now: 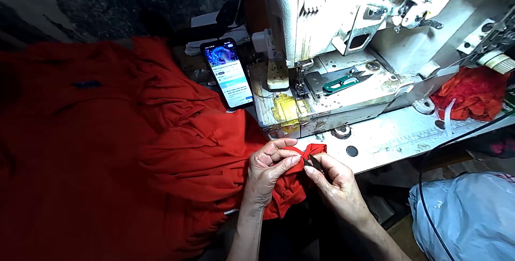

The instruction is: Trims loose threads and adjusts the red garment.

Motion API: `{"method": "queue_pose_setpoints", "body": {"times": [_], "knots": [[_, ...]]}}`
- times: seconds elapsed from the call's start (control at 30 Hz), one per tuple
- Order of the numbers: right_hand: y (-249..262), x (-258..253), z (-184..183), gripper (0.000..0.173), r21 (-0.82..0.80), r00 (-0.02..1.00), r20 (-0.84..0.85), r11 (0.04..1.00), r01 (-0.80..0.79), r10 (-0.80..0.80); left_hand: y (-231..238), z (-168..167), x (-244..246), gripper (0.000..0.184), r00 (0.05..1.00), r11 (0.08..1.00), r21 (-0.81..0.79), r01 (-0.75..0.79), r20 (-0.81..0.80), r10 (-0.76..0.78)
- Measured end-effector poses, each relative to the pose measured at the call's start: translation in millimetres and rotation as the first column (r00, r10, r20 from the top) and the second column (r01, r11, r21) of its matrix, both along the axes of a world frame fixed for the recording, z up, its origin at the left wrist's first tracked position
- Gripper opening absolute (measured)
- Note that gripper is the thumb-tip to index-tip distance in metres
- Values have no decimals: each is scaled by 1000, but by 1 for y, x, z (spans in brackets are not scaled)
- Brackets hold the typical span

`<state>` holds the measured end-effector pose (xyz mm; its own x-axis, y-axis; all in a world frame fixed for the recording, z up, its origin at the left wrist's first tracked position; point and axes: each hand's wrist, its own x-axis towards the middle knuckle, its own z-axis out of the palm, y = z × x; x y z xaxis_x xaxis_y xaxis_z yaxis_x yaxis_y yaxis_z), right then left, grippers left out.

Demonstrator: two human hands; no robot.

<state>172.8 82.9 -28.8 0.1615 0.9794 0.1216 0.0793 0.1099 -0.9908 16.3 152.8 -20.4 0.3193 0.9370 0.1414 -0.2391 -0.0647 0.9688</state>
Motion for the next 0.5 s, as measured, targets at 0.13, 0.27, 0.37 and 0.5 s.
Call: {"method": "queue_pose_setpoints", "body": {"times": [0.13, 0.27, 0.37, 0.5], "knots": [[2, 2, -6, 14, 67, 975, -200, 994, -83, 95, 2, -1, -2, 33, 1000, 1000, -14, 12, 21, -12], [8, 9, -1, 19, -14, 831, -502, 958, -286, 241, 3, -2, -4, 29, 1000, 1000, -14, 15, 21, -15], [11, 6, 8, 20, -85, 789, -576, 945, -315, 212, 4, -5, -6, 27, 1000, 1000, 10, 19, 18, -19], [14, 0, 8, 17, -52, 949, -305, 994, -95, 75, 7, -11, -12, 41, 996, 992, 88, 86, 26, -88]]}}
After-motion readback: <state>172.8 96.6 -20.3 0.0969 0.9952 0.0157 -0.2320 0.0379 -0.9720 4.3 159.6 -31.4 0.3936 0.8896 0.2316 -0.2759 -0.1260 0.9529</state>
